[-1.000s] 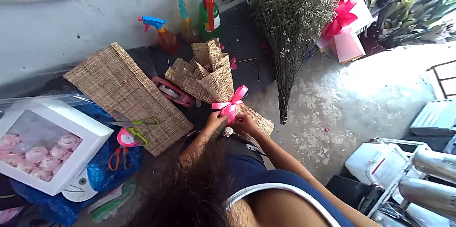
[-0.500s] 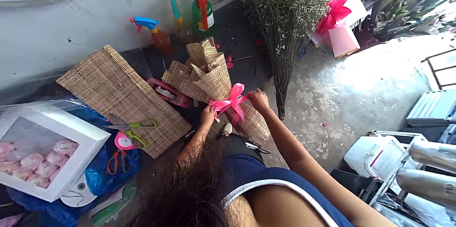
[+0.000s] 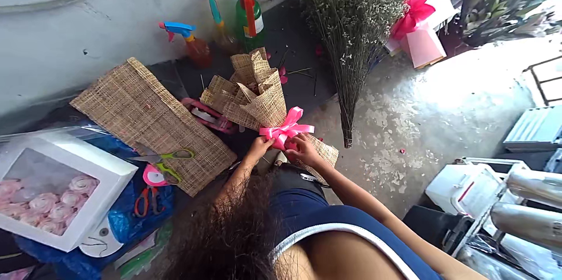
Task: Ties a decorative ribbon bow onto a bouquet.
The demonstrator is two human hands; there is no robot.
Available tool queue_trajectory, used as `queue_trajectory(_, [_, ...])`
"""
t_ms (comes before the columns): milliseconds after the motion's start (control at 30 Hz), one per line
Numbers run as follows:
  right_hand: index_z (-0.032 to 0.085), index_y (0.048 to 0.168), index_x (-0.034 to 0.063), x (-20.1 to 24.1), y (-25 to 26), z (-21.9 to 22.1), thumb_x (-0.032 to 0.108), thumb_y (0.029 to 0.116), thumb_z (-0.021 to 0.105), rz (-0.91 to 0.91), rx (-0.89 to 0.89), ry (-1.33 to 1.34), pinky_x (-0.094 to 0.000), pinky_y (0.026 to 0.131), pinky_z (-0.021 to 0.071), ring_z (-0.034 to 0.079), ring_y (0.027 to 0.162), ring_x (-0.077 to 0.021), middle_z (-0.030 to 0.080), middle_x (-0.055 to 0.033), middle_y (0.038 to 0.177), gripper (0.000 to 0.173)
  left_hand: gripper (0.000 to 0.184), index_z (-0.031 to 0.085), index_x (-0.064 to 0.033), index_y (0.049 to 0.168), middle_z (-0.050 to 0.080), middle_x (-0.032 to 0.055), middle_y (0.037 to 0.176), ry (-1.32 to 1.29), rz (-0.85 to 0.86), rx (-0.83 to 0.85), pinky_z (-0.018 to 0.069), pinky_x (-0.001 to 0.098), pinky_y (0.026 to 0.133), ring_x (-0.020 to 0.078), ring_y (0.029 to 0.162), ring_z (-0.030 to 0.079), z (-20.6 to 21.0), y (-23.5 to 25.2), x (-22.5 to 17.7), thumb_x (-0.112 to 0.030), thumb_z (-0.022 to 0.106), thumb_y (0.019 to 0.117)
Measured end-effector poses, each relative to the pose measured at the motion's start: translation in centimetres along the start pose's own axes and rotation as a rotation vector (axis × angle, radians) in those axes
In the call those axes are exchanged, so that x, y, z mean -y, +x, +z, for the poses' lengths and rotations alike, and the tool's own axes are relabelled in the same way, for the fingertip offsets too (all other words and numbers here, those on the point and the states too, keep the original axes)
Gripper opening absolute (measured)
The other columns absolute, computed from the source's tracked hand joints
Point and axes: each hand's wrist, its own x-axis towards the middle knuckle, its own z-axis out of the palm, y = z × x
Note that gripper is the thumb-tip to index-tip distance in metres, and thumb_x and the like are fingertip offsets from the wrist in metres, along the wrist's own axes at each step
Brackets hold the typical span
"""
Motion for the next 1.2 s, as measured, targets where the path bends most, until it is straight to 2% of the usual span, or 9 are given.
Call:
queue_trajectory(167, [0.068, 0.106, -0.0063, -1.6, 1.1, -0.8, 0.001, 0.0974, 0.059, 0.068, -0.026, 0.48, -0.0329, 0.081, 0.052, 0.061, 0.09, -0.0138, 0.066, -0.0115, 0.107, 0.015, 0.024, 0.065, 0.0115, 0.112, 0.069, 0.0195, 0.103, 0.066, 0.051, 0.032, 0.0527, 0.0385, 0.092, 0.0189, 0.094, 0.065, 0.1, -0.2, -0.2, -0.011, 0.058, 0.1039])
queue_trajectory(300, [0.062, 0.108, 0.015, -2.1, 1.5, -2.7, 0.02, 0.108, 0.034, 0.221, 0.014, 0.97, -0.0233, 0.058, 0.0488, 0.055, 0.059, -0.0031, 0.062, 0.0059, 0.072, 0.028, 0.024, 0.064, 0.009, 0.112, 0.068, 0.0112, 0.092, 0.044, 0.05, 0.032, 0.0542, 0.0323, 0.083, 0.0121, 0.082, 0.063, -0.4, 0.1, 0.5, -0.013, 0.055, 0.1058])
queue_trajectory(367, [0.063, 0.106, 0.0092, -2.5, 2.3, -3.6, 0.01, 0.1038, 0.04, 0.104, 0.077, 0.667, -0.0215, 0.054, 0.0466, 0.053, 0.055, -0.0046, 0.06, 0.0024, 0.07, 0.023, 0.024, 0.066, 0.0081, 0.112, 0.07, 0.0144, 0.095, 0.297, 0.104, 0.046, 0.0553, 0.0375, 0.088, 0.0176, 0.087, 0.067, -1.0, 0.0, -0.1, -0.012, 0.056, 0.1051])
queue_trajectory(500, [0.071, 0.119, 0.0028, -2.8, 3.9, -7.1, 0.01, 0.1046, 0.051, 0.216, -0.003, -0.488, -0.062, 0.102, 0.0457, 0.067, 0.111, -0.0418, 0.073, -0.0239, 0.11, 0.026, 0.022, 0.075, -0.0009, 0.11, 0.071, 0.0255, 0.113, 1.057, 0.05, -0.092, 0.0421, 0.0675, 0.102, 0.0448, 0.114, 0.064, -2.6, -0.4, -0.7, -0.015, 0.065, 0.0971])
queue_trajectory(733, [0.071, 0.122, 0.0041, -3.0, 3.8, -8.7, 0.022, 0.101, 0.062, 0.536, 0.241, -0.576, -0.0718, 0.099, 0.0442, 0.06, 0.122, -0.047, 0.067, -0.0252, 0.126, 0.029, 0.026, 0.073, -0.006, 0.12, 0.07, 0.0211, 0.12, 1.013, 0.068, -0.125, 0.0439, 0.0638, 0.103, 0.0403, 0.119, 0.063, -2.7, -0.5, -0.4, -0.012, 0.061, 0.0982])
queue_trajectory(867, [0.072, 0.109, 0.0002, 2.9, 0.9, -5.6, 0.027, 0.0978, 0.069, 0.199, -0.073, -0.514, -0.0672, 0.094, 0.0471, 0.066, 0.107, -0.0443, 0.071, -0.024, 0.11, 0.029, 0.023, 0.07, 0.0041, 0.115, 0.07, 0.0274, 0.111, 0.759, 0.073, -0.122, 0.0488, 0.0629, 0.097, 0.0438, 0.11, 0.067, -2.5, -0.5, 0.0, -0.009, 0.065, 0.0967])
queue_trajectory(1000, [0.052, 0.146, 0.0146, 5.3, 1.1, 0.3, 0.038, 0.0963, 0.07, 0.022, 0.359, -0.441, -0.0681, 0.086, 0.0502, 0.069, 0.099, -0.0445, 0.072, -0.0213, 0.107, 0.057, 0.032, 0.068, 0.0083, 0.119, 0.07, 0.0275, 0.112, 0.604, 0.128, -0.066, 0.0489, 0.0567, 0.102, 0.0393, 0.11, 0.068, -2.1, -0.2, 0.3, -0.016, 0.068, 0.0988])
queue_trajectory(1100, [0.073, 0.108, -0.0004, 0.2, 2.6, 0.7, 0.006, 0.0987, 0.061, -0.433, 0.268, -0.463, -0.0598, 0.081, 0.0562, 0.072, 0.092, -0.0393, 0.073, -0.0205, 0.1, 0.017, 0.027, 0.07, 0.004, 0.117, 0.072, 0.024, 0.11, 0.655, 0.143, -0.093, 0.0502, 0.0586, 0.099, 0.0386, 0.107, 0.069, -2.7, -0.4, 0.0, -0.016, 0.066, 0.0994])
queue_trajectory(1200, [0.074, 0.105, -0.0027, -2.4, 3.8, -3.5, 0.002, 0.0998, 0.056, -0.243, 0.103, -0.5, -0.0603, 0.09, 0.0548, 0.071, 0.102, -0.0404, 0.073, -0.022, 0.107, 0.019, 0.025, 0.072, -0.0041, 0.12, 0.071, 0.0244, 0.114, 0.852, 0.015, -0.19, 0.0485, 0.0673, 0.094, 0.0443, 0.11, 0.067, -3.5, -1.0, -0.6, -0.016, 0.063, 0.0992])
